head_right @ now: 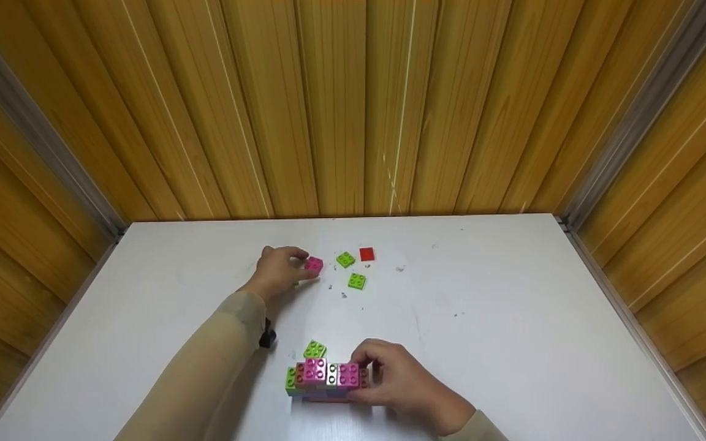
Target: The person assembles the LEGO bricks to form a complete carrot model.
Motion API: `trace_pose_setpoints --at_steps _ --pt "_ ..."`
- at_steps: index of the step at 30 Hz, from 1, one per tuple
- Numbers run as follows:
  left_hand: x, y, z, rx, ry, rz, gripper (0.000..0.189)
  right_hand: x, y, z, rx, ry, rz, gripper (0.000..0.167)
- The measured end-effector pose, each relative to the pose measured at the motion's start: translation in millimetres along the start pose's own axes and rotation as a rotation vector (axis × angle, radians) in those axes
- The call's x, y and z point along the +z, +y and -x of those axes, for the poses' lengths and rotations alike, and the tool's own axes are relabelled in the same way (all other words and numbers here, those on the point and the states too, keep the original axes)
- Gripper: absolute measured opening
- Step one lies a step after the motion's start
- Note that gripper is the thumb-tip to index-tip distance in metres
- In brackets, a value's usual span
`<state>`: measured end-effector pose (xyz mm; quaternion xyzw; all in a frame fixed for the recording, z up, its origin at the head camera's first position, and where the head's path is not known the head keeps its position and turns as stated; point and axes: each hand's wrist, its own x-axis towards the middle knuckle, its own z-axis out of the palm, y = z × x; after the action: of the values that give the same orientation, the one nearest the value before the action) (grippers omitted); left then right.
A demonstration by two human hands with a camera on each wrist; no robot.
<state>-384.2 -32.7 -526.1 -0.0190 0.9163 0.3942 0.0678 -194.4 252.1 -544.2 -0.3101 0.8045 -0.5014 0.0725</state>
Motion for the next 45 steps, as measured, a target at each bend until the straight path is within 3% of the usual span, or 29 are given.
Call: trace_pose_setpoints --at_steps 4,10,15,23,28,32,36,45 --pt "0.3 2.9 -0.2 0.029 0.009 -0.036 0.039 -1 -2 -0.9 -0.003 0.001 0.008 0.028" --pt "2.8 2.7 -2.3 0.056 0.005 -0.064 0.051 -1 -2 -0.2 0.006 -0.004 -0.001 0.029" --pt "2.5 2.8 -3.9 0.082 -0.03 -0.08 0.045 -1 -1 0.8 0.008 -0.007 -0.011 0.028" --pt "-5.2 7.6 -1.8 0.026 -0.046 0.05 0.034 -2 -1 1.3 0.014 -0.003 -0.001 0.029" --pt "-17.0 1.5 6.4 0.074 -0.045 0.079 0.036 -1 1 0.9 -0.012 -0.005 -0.006 0.029" --pt "-31.8 -9.1 21.8 0.169 -0.029 0.107 0.034 1 2 1.1 -0.008 -0.012 -0.011 0.028" --pt "-44.1 -16.0 45.9 0.283 -0.028 0.128 0.032 1 1 -0.5 0.02 -0.019 -0.006 0.028" --pt "-50.3 -3.9 122.8 0.399 -0.08 0.184 0.03 1 1 -1.2 0.022 -0.015 -0.007 0.028"
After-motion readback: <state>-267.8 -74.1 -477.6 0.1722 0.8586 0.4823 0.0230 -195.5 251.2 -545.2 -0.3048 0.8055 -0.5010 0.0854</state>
